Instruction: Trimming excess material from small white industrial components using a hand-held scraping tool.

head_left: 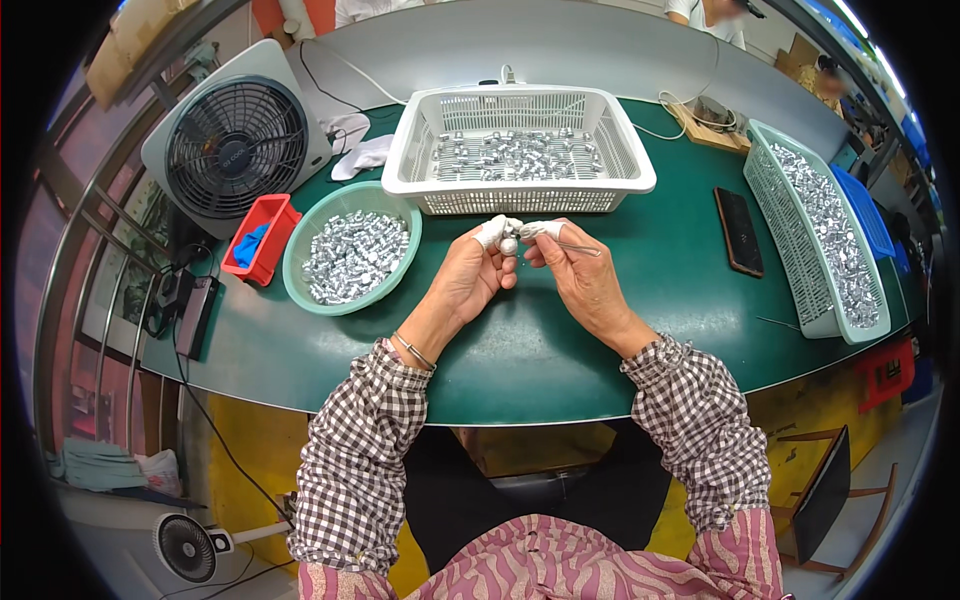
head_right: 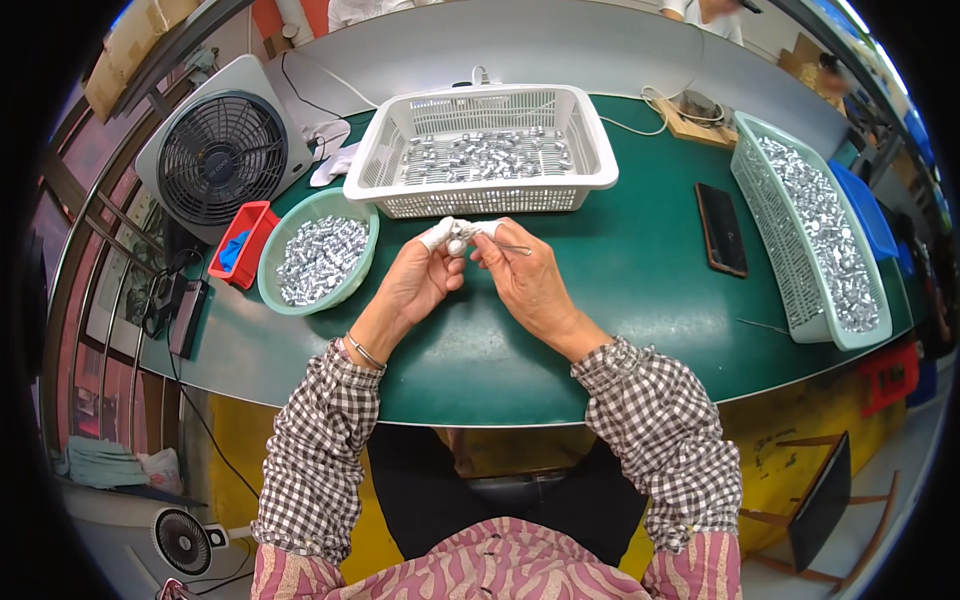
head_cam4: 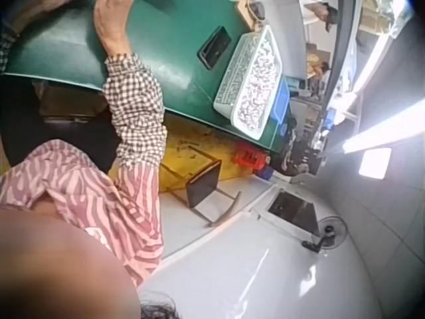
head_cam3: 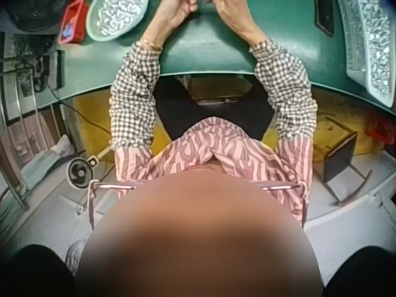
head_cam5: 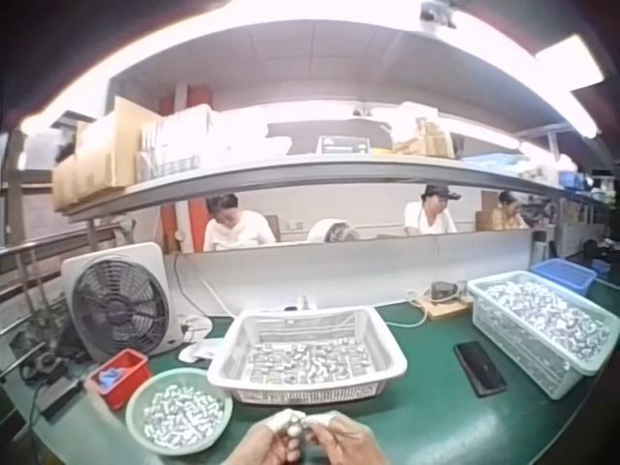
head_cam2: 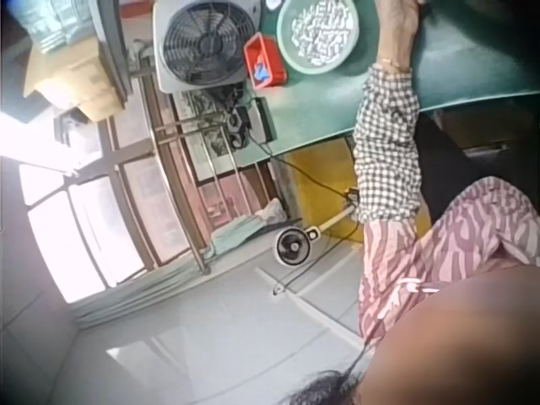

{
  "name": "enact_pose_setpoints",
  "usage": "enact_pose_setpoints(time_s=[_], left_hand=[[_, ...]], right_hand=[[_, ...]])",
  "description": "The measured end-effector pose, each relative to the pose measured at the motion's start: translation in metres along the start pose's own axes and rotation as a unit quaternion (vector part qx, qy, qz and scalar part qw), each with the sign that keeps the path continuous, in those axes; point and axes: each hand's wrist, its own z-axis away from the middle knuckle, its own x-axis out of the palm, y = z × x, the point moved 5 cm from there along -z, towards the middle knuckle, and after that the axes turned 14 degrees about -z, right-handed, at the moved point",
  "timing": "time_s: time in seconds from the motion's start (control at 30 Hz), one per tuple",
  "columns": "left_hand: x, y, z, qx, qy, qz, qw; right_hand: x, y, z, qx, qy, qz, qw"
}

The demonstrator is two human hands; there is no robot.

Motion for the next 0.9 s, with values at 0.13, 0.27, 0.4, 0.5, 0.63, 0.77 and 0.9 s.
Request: enact_pose_setpoints(time_s=[0.13,0.27,0.4,0.5,0.63,0.77,0.9], left_hand=[[0.001,-0.002,0.004,-0.030,-0.008,-0.014,0.999],[-0.003,0.000,0.007,-0.041,0.009,-0.031,0.999],[-0.003,0.000,0.006,-0.038,0.023,-0.044,0.998],[-0.002,-0.001,0.004,-0.033,0.032,-0.053,0.998],[0.003,-0.001,0.005,-0.039,0.025,-0.044,0.998],[0.003,0.000,0.006,-0.034,0.020,-0.045,0.998],[0.003,-0.001,0.008,-0.039,0.019,-0.042,0.998]], right_hand=[[-0.002,0.003,0.000,-0.028,0.004,0.043,0.999],[0.004,0.001,0.000,-0.085,0.008,0.064,0.994],[0.004,-0.010,0.001,-0.121,0.009,0.078,0.990],[0.000,-0.011,0.002,-0.131,0.009,0.092,0.987],[-0.001,-0.011,0.002,-0.139,0.007,0.105,0.985],[0.000,-0.014,0.003,-0.161,-0.001,0.109,0.981],[0.003,-0.021,0.004,-0.197,-0.015,0.137,0.971]])
